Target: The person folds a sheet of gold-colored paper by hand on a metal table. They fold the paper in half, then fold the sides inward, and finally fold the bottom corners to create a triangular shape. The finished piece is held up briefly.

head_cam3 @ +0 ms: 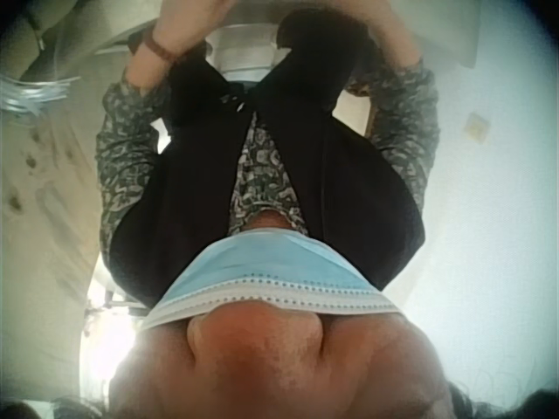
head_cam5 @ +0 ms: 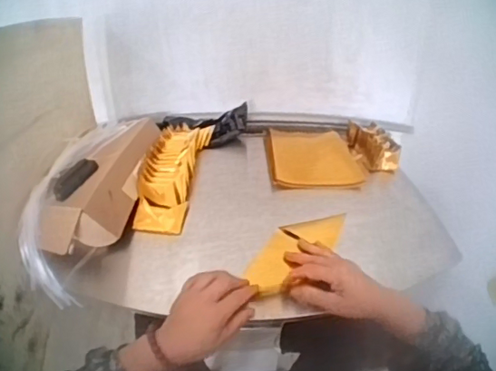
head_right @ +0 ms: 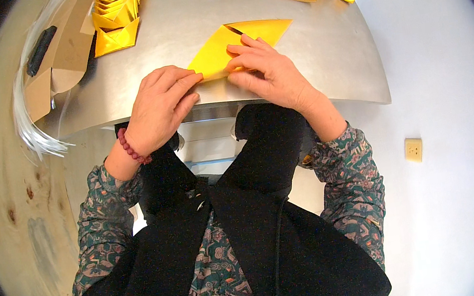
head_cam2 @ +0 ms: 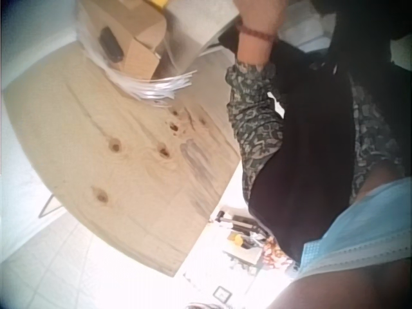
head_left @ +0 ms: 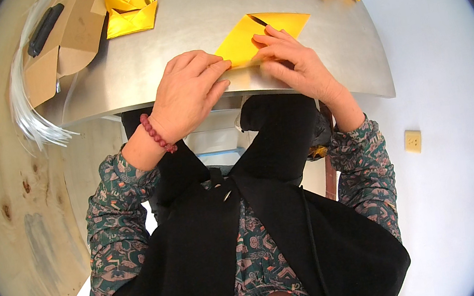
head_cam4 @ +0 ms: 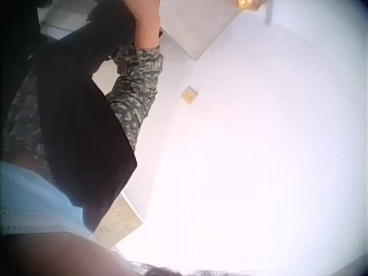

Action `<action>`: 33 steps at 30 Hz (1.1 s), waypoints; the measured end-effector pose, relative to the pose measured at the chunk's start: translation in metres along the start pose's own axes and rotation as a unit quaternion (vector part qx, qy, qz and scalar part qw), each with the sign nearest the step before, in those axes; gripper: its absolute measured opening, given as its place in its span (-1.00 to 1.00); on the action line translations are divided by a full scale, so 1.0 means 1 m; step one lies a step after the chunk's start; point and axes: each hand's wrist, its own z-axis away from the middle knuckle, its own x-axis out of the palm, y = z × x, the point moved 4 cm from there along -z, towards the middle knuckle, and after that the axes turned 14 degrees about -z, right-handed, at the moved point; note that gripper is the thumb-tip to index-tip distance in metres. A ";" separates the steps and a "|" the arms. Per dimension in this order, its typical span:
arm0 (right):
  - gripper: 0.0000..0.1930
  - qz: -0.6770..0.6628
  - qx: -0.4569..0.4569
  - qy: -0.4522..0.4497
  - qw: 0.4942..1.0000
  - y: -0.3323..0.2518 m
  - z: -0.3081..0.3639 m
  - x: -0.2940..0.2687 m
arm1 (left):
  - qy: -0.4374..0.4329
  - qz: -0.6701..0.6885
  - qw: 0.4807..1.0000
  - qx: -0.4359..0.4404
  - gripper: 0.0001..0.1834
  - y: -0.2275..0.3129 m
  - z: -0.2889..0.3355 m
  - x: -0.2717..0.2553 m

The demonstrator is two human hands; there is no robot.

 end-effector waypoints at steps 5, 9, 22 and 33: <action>-0.75 -0.095 0.055 0.102 0.989 0.000 -0.004 0.000 | 0.018 -0.008 0.999 -0.040 -0.50 0.005 0.006 -0.006; -0.76 -0.107 0.134 0.120 0.978 -0.003 -0.008 -0.003 | 0.017 0.013 0.998 -0.058 -0.44 0.007 0.008 -0.008; -0.67 -0.003 0.159 0.193 0.968 -0.008 -0.012 -0.012 | 0.041 0.056 0.998 0.004 -0.31 0.067 -0.008 -0.002; -0.71 0.028 0.152 0.222 0.963 -0.015 -0.012 -0.013 | -0.020 0.061 0.997 -0.045 -0.12 0.070 -0.004 -0.001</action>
